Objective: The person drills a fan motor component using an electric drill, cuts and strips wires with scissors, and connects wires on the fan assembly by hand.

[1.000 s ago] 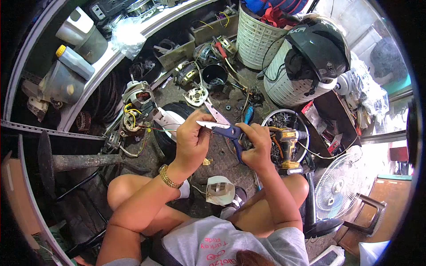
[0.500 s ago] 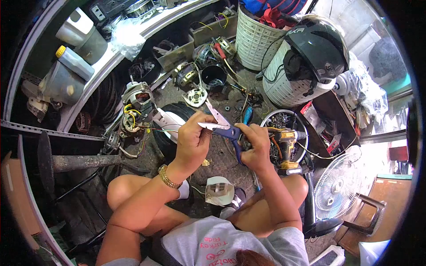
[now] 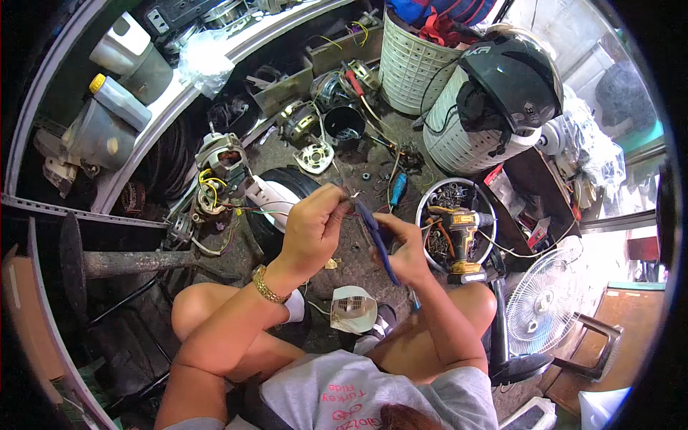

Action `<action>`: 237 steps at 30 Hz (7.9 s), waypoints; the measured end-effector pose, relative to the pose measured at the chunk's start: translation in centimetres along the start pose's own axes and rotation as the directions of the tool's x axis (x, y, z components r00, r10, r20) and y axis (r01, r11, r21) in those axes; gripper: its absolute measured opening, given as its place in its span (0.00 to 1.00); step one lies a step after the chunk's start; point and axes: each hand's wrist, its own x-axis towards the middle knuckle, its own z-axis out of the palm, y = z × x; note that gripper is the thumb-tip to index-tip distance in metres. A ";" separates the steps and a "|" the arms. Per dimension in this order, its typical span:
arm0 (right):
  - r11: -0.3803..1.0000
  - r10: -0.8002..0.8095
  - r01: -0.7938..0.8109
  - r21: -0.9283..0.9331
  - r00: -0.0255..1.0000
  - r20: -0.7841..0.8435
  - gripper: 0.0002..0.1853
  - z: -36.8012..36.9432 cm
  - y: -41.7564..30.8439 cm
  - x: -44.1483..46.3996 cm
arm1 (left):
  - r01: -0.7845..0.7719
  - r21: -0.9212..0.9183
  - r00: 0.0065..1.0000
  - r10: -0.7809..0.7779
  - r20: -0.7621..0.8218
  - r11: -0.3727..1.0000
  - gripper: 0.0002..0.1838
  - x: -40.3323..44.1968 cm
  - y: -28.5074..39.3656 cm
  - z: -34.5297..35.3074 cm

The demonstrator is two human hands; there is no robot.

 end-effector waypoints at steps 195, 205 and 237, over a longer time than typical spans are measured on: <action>0.805 -0.389 0.258 -0.533 0.909 -0.148 0.24 -0.4 -0.6 1.4 | 0.055 -0.122 0.992 -0.069 -0.109 0.991 0.07 0.2 0.1 0.0; 0.806 -0.355 0.231 -0.546 0.925 -0.133 0.25 -0.9 -0.6 1.3 | 0.082 -0.087 0.991 -0.091 -0.102 0.993 0.05 0.3 0.4 0.0; 0.756 0.078 -0.308 0.577 0.918 0.388 0.36 -2.6 3.3 1.1 | 0.263 -0.370 0.965 -0.241 0.107 0.891 0.05 1.1 -0.4 -0.6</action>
